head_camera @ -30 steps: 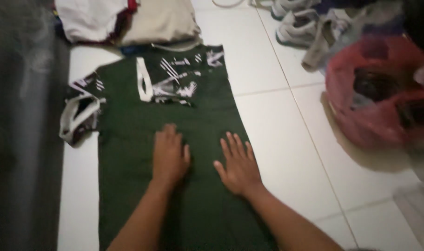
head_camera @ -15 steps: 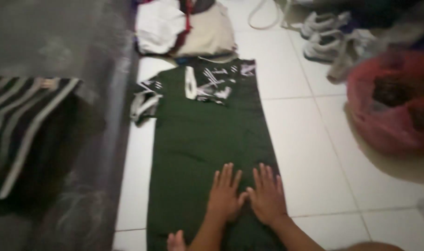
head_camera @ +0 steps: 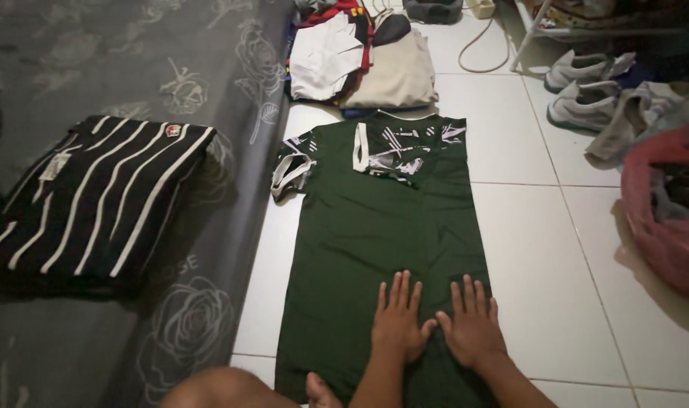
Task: Folding a green jersey and a striped shirt.
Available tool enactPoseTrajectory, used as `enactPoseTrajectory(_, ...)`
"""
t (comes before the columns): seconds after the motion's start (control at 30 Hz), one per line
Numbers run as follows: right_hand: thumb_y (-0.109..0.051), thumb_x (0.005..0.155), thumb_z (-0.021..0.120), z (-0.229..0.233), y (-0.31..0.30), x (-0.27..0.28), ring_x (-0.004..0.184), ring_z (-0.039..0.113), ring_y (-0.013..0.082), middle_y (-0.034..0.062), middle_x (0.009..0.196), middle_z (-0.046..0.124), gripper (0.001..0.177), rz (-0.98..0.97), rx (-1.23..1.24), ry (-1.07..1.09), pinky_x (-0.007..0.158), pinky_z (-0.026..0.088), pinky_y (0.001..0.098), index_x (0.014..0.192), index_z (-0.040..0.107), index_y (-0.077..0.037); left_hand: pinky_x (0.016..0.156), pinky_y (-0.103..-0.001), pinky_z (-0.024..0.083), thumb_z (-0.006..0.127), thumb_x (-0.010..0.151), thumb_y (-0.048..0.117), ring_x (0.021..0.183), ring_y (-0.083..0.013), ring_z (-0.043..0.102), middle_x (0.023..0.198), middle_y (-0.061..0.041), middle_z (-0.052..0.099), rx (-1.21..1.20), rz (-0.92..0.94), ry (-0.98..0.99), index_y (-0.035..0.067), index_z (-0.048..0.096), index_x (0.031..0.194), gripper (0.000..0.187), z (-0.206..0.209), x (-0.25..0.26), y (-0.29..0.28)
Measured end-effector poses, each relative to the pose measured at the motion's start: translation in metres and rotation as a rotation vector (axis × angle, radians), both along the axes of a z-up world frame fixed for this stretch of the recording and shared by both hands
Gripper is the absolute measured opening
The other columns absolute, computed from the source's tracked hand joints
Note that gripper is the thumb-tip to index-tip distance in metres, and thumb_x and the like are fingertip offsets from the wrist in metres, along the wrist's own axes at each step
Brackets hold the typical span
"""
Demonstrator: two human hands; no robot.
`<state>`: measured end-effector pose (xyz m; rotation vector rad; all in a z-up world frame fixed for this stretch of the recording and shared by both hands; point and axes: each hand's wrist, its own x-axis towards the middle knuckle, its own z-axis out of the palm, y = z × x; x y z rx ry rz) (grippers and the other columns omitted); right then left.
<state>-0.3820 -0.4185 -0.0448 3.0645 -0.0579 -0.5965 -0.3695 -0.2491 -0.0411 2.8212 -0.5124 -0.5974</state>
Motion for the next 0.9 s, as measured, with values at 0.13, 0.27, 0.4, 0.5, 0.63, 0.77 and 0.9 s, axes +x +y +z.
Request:
enactPoseTrajectory(0.13, -0.058, 0.104, 0.030, 0.028, 0.010, 0.007, 0.158, -0.004, 0.0334, 0.0162, 0.172, -0.005, 0.079, -0.026, -0.081, 0.114, 0.124, 0.006, 0.0528, 0.163, 0.007, -0.011, 0.125, -0.052, -0.004, 0.038, 0.100, 0.058, 0.159, -0.0302, -0.009, 0.172, -0.016, -0.006, -0.008, -0.011, -0.001, 0.011, 0.011, 0.164, 0.083, 0.010, 0.005, -0.002)
enactPoseTrajectory(0.27, -0.058, 0.104, 0.029, 0.011, 0.003, 0.011, 0.159, -0.001, 0.0315, 0.0143, 0.173, -0.005, 0.079, -0.018, -0.081, 0.122, 0.126, 0.008, 0.0506, 0.165, 0.007, -0.013, 0.126, -0.053, -0.003, 0.039, 0.104, 0.054, 0.159, -0.0336, -0.008, 0.172, -0.020, -0.004, -0.055, 0.026, -0.029, 0.008, 0.015, 0.164, 0.079, -0.014, 0.008, -0.012)
enactPoseTrajectory(0.4, -0.061, 0.104, 0.027, 0.008, -0.001, 0.009, 0.159, -0.006, 0.0299, 0.0109, 0.173, -0.013, 0.080, 0.016, -0.055, 0.163, 0.126, 0.008, 0.0499, 0.164, 0.001, -0.015, 0.124, -0.054, -0.002, 0.039, 0.103, 0.048, 0.158, -0.0327, -0.007, 0.172, -0.018, -0.004, -0.078, 0.032, -0.071, 0.014, 0.019, 0.162, 0.071, -0.022, 0.004, -0.015)
enactPoseTrajectory(0.5, -0.061, 0.103, 0.029, -0.001, -0.001, 0.008, 0.159, -0.007, 0.0306, 0.0108, 0.172, -0.014, 0.082, 0.026, -0.062, 0.167, 0.126, 0.009, 0.0501, 0.164, 0.000, -0.015, 0.124, -0.054, 0.000, 0.042, 0.101, 0.045, 0.159, -0.0318, -0.005, 0.173, -0.016, -0.001, -0.101, 0.032, -0.080, 0.015, 0.023, 0.162, 0.070, -0.018, 0.000, -0.010)
enactPoseTrajectory(0.63, -0.061, 0.101, 0.041, -0.003, -0.004, 0.010, 0.158, 0.005, 0.0344, 0.0133, 0.172, -0.001, 0.083, 0.031, -0.053, 0.103, 0.126, 0.015, 0.0502, 0.162, 0.012, -0.013, 0.126, -0.054, 0.001, 0.048, 0.101, 0.045, 0.159, -0.0322, -0.002, 0.172, -0.016, 0.002, -0.100, 0.025, 0.060, 0.015, 0.026, 0.161, 0.071, 0.035, 0.007, -0.007)
enactPoseTrajectory(0.77, -0.058, 0.099, 0.053, 0.045, 0.003, 0.038, 0.155, 0.017, 0.0384, 0.0157, 0.170, 0.012, 0.083, -0.002, -0.057, 0.170, 0.125, 0.023, 0.0504, 0.161, 0.023, -0.012, 0.125, -0.057, 0.008, 0.052, 0.102, 0.041, 0.157, -0.0342, 0.009, 0.169, -0.017, 0.013, -0.046, 0.018, 0.218, 0.014, 0.032, 0.158, 0.065, 0.050, 0.041, -0.016)
enactPoseTrajectory(0.9, -0.052, 0.096, 0.060, 0.077, 0.009, 0.081, 0.141, 0.042, 0.0362, 0.0148, 0.154, 0.041, 0.061, -0.122, 0.031, 0.204, 0.115, 0.041, 0.0499, 0.143, 0.051, -0.015, 0.115, -0.053, 0.031, 0.055, 0.100, 0.027, 0.135, -0.0331, 0.041, 0.141, -0.018, 0.047, -0.122, 0.109, -0.040, 0.007, 0.050, 0.138, 0.044, 0.028, 0.068, -0.009)
